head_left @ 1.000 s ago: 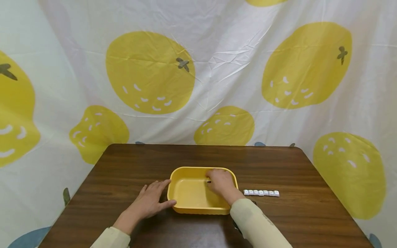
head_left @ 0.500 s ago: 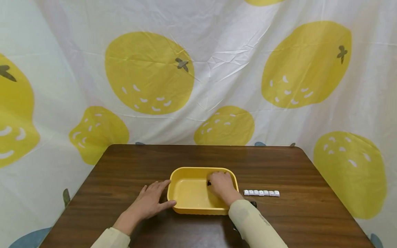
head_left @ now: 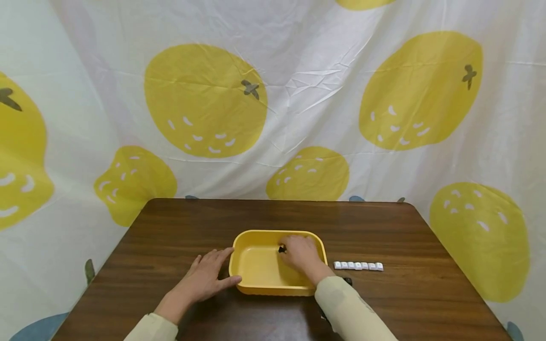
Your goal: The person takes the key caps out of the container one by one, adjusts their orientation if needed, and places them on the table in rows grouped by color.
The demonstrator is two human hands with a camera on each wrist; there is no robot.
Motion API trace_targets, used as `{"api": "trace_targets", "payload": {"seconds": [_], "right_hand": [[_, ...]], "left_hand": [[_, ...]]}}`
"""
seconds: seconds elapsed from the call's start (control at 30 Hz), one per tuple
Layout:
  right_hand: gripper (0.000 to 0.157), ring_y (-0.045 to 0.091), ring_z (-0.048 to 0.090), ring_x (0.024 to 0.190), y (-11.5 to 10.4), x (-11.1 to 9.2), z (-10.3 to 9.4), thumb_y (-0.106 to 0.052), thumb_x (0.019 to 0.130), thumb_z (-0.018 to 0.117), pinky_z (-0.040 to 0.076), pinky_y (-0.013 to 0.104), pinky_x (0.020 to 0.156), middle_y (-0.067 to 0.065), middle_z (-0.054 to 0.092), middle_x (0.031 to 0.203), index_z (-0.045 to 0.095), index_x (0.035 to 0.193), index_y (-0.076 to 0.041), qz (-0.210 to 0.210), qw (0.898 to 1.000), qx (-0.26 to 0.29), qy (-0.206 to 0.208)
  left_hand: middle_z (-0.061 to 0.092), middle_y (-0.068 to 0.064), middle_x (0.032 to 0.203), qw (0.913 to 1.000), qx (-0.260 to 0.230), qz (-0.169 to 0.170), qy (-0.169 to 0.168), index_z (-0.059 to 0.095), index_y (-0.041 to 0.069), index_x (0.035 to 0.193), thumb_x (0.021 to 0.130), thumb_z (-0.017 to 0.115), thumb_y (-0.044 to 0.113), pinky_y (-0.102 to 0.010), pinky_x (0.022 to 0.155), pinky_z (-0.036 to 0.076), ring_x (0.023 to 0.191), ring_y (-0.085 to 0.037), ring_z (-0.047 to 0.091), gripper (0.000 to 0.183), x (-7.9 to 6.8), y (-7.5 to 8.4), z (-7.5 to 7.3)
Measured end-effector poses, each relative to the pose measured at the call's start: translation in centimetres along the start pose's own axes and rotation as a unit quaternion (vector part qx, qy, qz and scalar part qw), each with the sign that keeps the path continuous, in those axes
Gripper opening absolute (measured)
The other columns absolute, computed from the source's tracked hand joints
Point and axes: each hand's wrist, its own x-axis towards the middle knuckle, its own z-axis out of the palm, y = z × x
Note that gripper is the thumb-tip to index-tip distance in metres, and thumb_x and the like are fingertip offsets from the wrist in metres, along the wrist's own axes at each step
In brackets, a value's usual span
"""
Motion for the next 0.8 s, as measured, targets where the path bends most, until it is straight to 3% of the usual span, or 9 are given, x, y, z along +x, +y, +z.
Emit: {"api": "trace_targets", "payload": {"seconds": [0.2,0.37,0.47,0.67,0.8], "right_hand": [[0.020,0.025,0.067,0.092,-0.3,-0.5,-1.0,-0.024,0.088,0.072,0.050,0.048,0.077,0.001,0.073,0.100,0.076,0.106,-0.016,-0.011,0.999,0.045,0.016],[0.021,0.022,0.069,0.089,0.0,-1.2,-2.2,-0.018,0.085,0.073,0.053,0.042,0.081,0.000,0.073,0.093,0.076,0.104,-0.010,-0.005,0.990,0.136,0.027],[0.021,0.019,0.067,0.086,0.3,-1.8,-3.0,-0.017,0.086,0.074,0.054,0.038,0.078,0.000,0.072,0.092,0.076,0.105,-0.009,0.013,0.980,0.199,0.025],[0.018,0.014,0.060,0.073,1.4,-3.2,-4.4,-0.018,0.088,0.075,0.052,0.033,0.061,-0.002,0.068,0.095,0.074,0.106,-0.013,0.082,0.944,0.320,0.010],[0.015,0.015,0.060,0.073,2.2,-4.2,-5.2,-0.017,0.088,0.075,0.051,0.032,0.062,-0.003,0.065,0.093,0.073,0.103,-0.015,0.107,0.928,0.357,0.023]], "left_hand": [[0.041,-0.013,0.152,1.0000,-0.004,0.001,-0.002,0.034,0.021,0.155,0.088,0.059,0.068,-0.069,0.112,0.012,0.143,-0.039,0.029,0.085,0.0,-0.1,0.0],[0.041,-0.012,0.153,1.0000,-0.003,-0.001,-0.002,0.034,0.022,0.155,0.088,0.059,0.068,-0.069,0.112,0.011,0.143,-0.038,0.029,0.085,0.1,-0.1,0.0],[0.041,-0.012,0.153,1.0000,-0.005,0.000,-0.003,0.034,0.022,0.155,0.088,0.059,0.067,-0.069,0.112,0.011,0.143,-0.038,0.030,0.084,0.1,0.0,0.0],[0.041,-0.012,0.153,1.0000,-0.008,0.000,-0.004,0.034,0.021,0.155,0.089,0.060,0.066,-0.069,0.112,0.011,0.143,-0.038,0.030,0.084,0.0,0.1,0.0],[0.041,-0.012,0.153,1.0000,-0.005,0.001,-0.003,0.035,0.021,0.155,0.089,0.060,0.066,-0.069,0.112,0.012,0.143,-0.038,0.030,0.083,0.0,0.1,0.0]]}}
